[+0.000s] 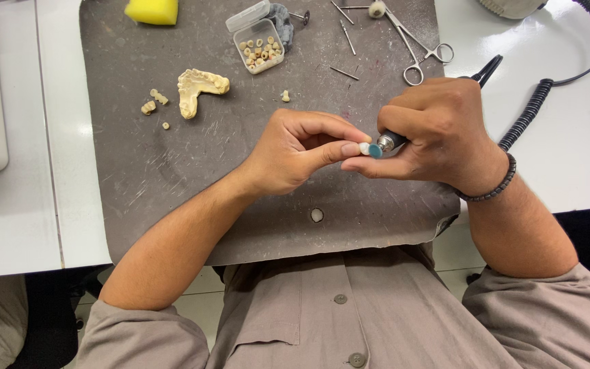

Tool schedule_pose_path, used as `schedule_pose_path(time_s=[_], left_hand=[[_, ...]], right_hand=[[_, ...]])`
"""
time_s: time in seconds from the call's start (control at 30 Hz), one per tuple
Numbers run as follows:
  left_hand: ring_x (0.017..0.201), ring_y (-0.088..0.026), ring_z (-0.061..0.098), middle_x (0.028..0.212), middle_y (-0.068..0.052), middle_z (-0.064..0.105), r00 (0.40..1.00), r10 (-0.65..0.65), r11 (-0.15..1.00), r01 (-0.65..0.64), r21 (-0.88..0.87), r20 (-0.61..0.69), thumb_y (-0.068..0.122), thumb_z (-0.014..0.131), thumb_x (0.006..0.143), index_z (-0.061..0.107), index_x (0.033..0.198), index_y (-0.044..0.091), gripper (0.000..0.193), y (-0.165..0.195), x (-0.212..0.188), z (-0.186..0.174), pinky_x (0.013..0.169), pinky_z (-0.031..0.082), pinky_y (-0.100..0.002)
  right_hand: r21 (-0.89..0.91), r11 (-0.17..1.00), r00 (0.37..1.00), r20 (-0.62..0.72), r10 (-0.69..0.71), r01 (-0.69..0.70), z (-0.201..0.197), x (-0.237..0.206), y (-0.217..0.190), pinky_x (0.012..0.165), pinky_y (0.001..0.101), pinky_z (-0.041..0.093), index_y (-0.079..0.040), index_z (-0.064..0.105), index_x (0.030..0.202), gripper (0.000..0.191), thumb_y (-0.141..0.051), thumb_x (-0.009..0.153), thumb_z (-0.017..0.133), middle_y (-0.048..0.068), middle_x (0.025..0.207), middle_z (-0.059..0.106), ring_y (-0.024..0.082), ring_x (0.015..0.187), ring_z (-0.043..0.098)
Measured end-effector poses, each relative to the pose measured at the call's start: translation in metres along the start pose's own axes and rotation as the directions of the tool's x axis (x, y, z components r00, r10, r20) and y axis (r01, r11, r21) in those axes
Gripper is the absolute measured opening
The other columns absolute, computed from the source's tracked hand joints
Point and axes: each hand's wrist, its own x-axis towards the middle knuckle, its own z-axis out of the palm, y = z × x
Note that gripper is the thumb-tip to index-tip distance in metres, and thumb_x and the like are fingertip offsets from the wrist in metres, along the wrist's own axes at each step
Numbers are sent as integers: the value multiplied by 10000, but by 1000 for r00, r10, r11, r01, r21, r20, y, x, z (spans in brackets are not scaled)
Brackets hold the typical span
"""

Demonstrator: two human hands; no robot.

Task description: The person holds a small white dental crown in one hand and a rotary grinding tool in the other, grinding and shaping the crown's surface. They periodically rotate the crown to work different sides, briefly set it down, and resume grinding, with a plaster dental model and loose teeth on the work mat nearby.

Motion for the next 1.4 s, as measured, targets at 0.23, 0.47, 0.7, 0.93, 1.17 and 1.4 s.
schedule_pose_path(time_s=[0.23, 0.47, 0.7, 0.93, 1.17, 1.4], left_hand=[[1011, -118, 738, 1099, -73, 763, 1000, 11, 1000, -11, -6, 8, 96, 711, 1023, 752, 1164, 25, 163, -1, -1, -1, 915, 633, -250], [1029, -127, 739, 1123, -74, 755, 999, 29, 999, -28, -24, 23, 93, 701, 1034, 748, 1171, 23, 162, -3, -1, -1, 931, 635, -260], [1026, -130, 742, 1110, -76, 756, 999, 26, 1000, -26, 4, 20, 99, 693, 1039, 745, 1170, 23, 160, -4, 0, 0, 930, 639, -264], [1018, -130, 741, 1107, -81, 759, 1000, 14, 1000, -14, 4, 11, 97, 701, 1031, 745, 1168, 20, 163, -4, 0, 0, 922, 638, -262], [1025, -128, 738, 1126, -77, 751, 998, 50, 999, -50, 8, 30, 85, 702, 1030, 747, 1169, 22, 160, 0, -1, -2, 914, 639, -258], [1016, -123, 734, 1109, -74, 753, 1000, 16, 1000, -17, 15, 24, 84, 703, 1028, 747, 1167, 22, 158, -1, -1, -1, 920, 635, -255]], right_hand=[[-2, 1000, 1000, 5, 6, -6, -2, 0, -2, 445, 316, 265, -138, 471, 573, 645, -603, 780, 866, -19, 481, 370, 147, 437, 371], [-16, 1000, 1000, 8, 16, -16, -2, 0, -2, 439, 322, 267, -133, 466, 556, 657, -613, 764, 863, -13, 474, 377, 154, 428, 371], [-18, 1000, 1000, 13, 18, -18, -2, 0, -2, 437, 321, 269, -131, 476, 559, 652, -615, 767, 860, -14, 474, 381, 151, 429, 374], [-7, 1000, 1000, 2, 12, -12, 0, 0, -2, 424, 318, 259, -128, 491, 557, 641, -608, 762, 863, -17, 463, 371, 148, 416, 367], [-18, 1000, 1000, -16, -1, 1, -2, -1, -2, 449, 313, 276, -128, 484, 581, 650, -619, 787, 857, -13, 489, 378, 147, 442, 381], [-49, 999, 1000, -1, -4, 4, 0, 0, -2, 423, 314, 269, -138, 472, 562, 655, -630, 767, 853, -20, 462, 372, 140, 413, 370]])
